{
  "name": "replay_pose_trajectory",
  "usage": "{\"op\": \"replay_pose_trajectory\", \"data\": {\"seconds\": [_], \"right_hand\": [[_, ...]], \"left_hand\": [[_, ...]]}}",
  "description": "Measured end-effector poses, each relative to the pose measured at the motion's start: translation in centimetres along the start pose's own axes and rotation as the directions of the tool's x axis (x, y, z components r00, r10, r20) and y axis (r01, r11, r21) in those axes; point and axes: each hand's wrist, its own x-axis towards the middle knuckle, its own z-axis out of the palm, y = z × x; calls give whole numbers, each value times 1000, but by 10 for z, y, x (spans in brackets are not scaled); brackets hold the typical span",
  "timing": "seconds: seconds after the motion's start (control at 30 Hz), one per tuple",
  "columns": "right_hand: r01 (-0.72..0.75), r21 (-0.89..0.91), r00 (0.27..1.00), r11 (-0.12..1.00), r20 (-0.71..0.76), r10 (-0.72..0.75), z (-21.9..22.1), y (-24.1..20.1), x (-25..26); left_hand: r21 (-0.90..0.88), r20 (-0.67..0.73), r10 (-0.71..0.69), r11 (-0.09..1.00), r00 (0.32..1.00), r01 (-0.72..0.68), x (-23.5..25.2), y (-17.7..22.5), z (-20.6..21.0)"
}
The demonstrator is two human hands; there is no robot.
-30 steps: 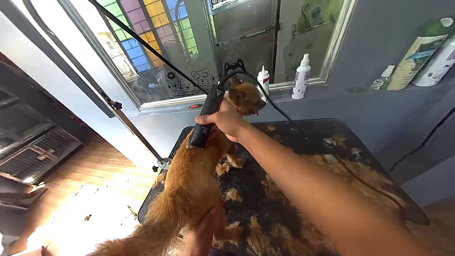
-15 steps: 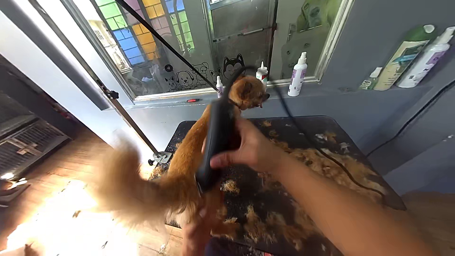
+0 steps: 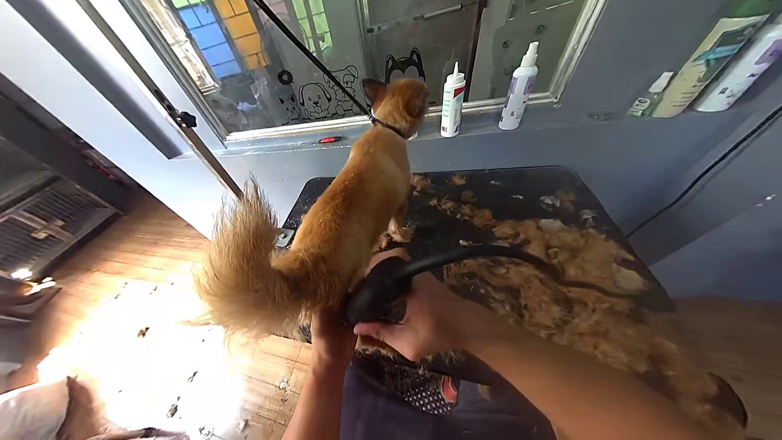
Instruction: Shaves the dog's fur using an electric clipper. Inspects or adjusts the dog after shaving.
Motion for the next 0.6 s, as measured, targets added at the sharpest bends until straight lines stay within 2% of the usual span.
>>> {"op": "replay_pose_trajectory", "data": {"seconds": [0.03, 0.07, 0.13, 0.2, 0.23, 0.27, 0.43, 0.53, 0.57, 0.6], "right_hand": [[-47, -5, 994, 999, 98, 47, -11, -6, 2], [-49, 38, 995, 998, 93, 45, -21, -8, 5], [85, 194, 980, 977, -196, -47, -32, -1, 9], [273, 260, 855, 926, -507, -110, -37, 10, 24], [318, 253, 807, 914, -578, -121, -38, 13, 32], [319, 243, 795, 916, -596, -118, -37, 14, 35], [191, 3, 887, 982, -429, -171, -5, 8, -3], [189, 27, 926, 982, -337, -169, 20, 13, -30], [136, 9, 955, 991, -268, -129, 18, 11, -34], [21, -19, 989, 1000, -149, -23, 7, 5, -34]], "left_hand": [[5, -6, -5, 1000, 1000, 5, 0, 1, 2], [6, -28, -10, 1000, 1000, 10, 0, 1, 3], [24, -43, 10, 1000, 999, -9, 1, 1, 5], [33, -48, 26, 999, 999, -24, 3, 0, 9], [23, -56, 24, 999, 998, -23, 3, 0, 11], [13, -49, 17, 1000, 999, -17, 3, -1, 11], [5, -1, -56, 998, 998, 56, 4, -1, 5], [136, 40, -74, 988, 996, 68, 0, 1, 0], [147, 39, -85, 986, 996, 78, 0, 2, 0], [139, 44, -88, 987, 995, 82, 1, 2, -1]]}}
